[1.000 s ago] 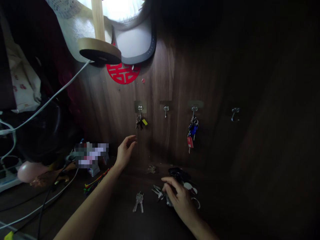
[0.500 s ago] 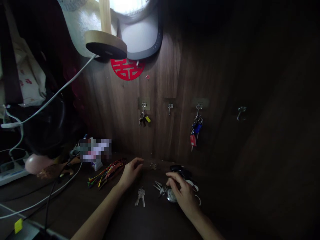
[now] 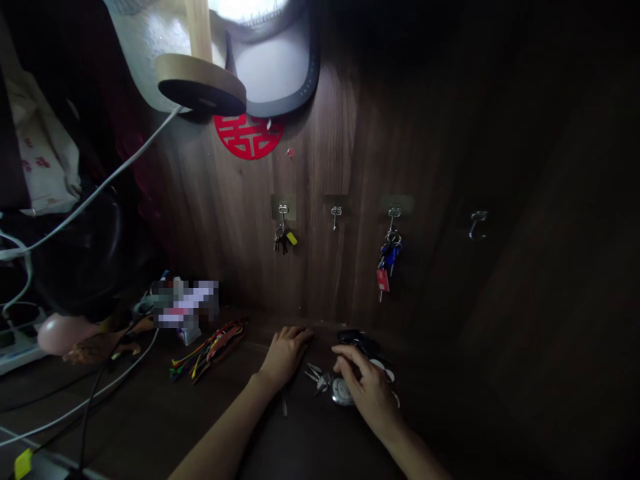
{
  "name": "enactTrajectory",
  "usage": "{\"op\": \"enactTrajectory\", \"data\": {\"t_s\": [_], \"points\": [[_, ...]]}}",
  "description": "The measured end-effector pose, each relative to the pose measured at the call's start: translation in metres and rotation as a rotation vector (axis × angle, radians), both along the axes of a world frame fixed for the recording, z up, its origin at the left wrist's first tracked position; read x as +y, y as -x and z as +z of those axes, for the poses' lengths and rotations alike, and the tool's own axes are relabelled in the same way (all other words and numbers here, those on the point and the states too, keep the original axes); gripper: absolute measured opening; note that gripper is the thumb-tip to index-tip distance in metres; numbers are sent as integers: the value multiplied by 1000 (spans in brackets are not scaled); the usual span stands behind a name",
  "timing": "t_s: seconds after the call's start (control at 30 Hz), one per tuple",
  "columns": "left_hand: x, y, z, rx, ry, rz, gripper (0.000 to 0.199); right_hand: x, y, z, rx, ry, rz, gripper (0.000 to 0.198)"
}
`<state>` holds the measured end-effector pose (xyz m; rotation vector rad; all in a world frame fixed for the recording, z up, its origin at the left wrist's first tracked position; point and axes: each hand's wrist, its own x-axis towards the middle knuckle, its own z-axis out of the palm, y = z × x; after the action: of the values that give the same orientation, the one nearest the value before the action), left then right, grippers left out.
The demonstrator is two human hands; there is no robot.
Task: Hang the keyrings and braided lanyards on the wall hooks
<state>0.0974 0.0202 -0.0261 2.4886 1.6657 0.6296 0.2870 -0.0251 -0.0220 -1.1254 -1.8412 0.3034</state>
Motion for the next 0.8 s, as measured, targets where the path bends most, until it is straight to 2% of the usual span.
{"op": "enactTrajectory", "data": {"t_s": [0.2, 0.33, 0.5, 0.57, 0.67, 0.8], "points": [[-3, 3, 2, 145, -35, 110, 19, 0, 1, 2, -19, -2, -13, 22], [-3, 5, 2, 193, -58, 115, 18, 1, 3, 3, -17, -15, -6, 22], [-4, 7, 0, 122, -67, 123, 21, 1, 3, 3, -22, -16, -3, 21], [-4, 8, -2, -58, -52, 102, 20, 2, 3, 2, -17, -19, -8, 22], [-2, 7, -3, -507, 18, 24, 18, 3, 4, -1, -11, -27, -8, 23], [-4, 0, 2, -1045, 302, -62, 28, 5, 4, -5, 0, -32, -3, 21]]}}
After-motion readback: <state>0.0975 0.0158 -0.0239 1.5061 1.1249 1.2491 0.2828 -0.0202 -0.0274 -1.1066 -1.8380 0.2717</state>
